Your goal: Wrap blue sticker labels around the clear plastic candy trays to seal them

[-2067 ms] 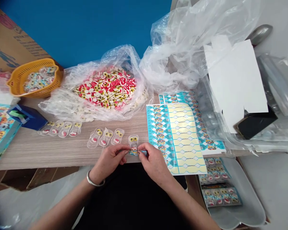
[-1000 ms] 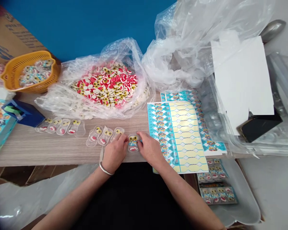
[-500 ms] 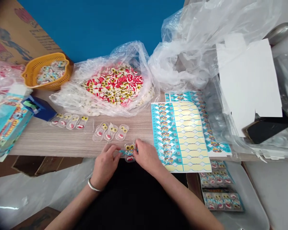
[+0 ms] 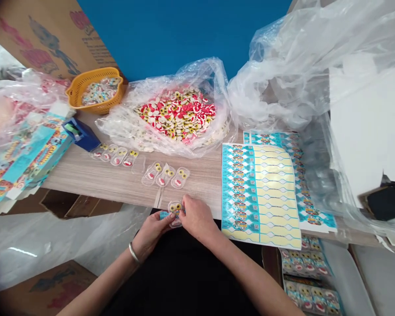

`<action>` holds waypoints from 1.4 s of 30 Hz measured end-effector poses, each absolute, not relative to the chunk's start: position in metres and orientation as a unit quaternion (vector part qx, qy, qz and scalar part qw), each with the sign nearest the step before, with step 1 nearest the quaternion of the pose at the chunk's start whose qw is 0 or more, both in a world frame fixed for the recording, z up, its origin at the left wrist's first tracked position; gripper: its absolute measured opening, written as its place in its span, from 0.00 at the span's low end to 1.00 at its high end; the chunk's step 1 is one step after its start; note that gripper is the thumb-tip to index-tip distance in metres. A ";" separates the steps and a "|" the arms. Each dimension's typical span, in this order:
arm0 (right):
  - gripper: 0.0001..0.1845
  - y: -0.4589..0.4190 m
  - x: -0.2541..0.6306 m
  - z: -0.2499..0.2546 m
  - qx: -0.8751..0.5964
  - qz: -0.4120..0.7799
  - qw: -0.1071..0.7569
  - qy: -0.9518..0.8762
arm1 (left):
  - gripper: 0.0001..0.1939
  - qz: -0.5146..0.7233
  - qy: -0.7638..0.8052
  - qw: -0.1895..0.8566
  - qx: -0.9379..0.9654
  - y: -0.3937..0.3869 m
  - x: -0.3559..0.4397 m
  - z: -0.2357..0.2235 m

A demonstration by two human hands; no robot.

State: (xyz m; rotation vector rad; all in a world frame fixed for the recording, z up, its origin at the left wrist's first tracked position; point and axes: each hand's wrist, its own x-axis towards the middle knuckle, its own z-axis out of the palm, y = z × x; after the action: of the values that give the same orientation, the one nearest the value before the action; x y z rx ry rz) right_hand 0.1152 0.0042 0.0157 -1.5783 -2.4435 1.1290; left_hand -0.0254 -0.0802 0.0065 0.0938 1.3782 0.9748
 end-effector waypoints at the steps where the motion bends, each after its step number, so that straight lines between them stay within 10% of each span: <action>1: 0.05 0.004 0.114 0.015 -0.501 0.375 0.022 -0.780 | 0.21 0.437 0.612 0.658 0.037 -0.081 -0.026 0.006; 17: 0.17 0.022 0.136 0.054 -0.462 0.626 0.283 -0.560 | 0.19 0.541 0.562 0.615 0.120 -0.040 -0.039 0.061; 26: 0.24 0.022 0.152 0.058 -0.294 0.864 0.248 -0.324 | 0.15 0.465 0.393 0.772 0.181 -0.027 -0.019 0.075; 37: 0.27 0.025 0.153 0.037 -0.274 0.889 0.184 -0.318 | 0.14 0.428 0.407 0.784 0.194 -0.027 -0.007 0.072; 42: 0.20 0.031 0.155 0.036 -0.429 0.742 0.340 -0.386 | 0.17 0.511 0.514 0.671 0.156 -0.018 -0.003 0.064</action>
State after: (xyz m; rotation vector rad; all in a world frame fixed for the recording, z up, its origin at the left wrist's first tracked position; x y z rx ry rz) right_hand 0.1546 0.0311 0.0361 -1.1168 -1.0048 1.9323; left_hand -0.0033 -0.0184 0.0637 0.3519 1.1583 1.1507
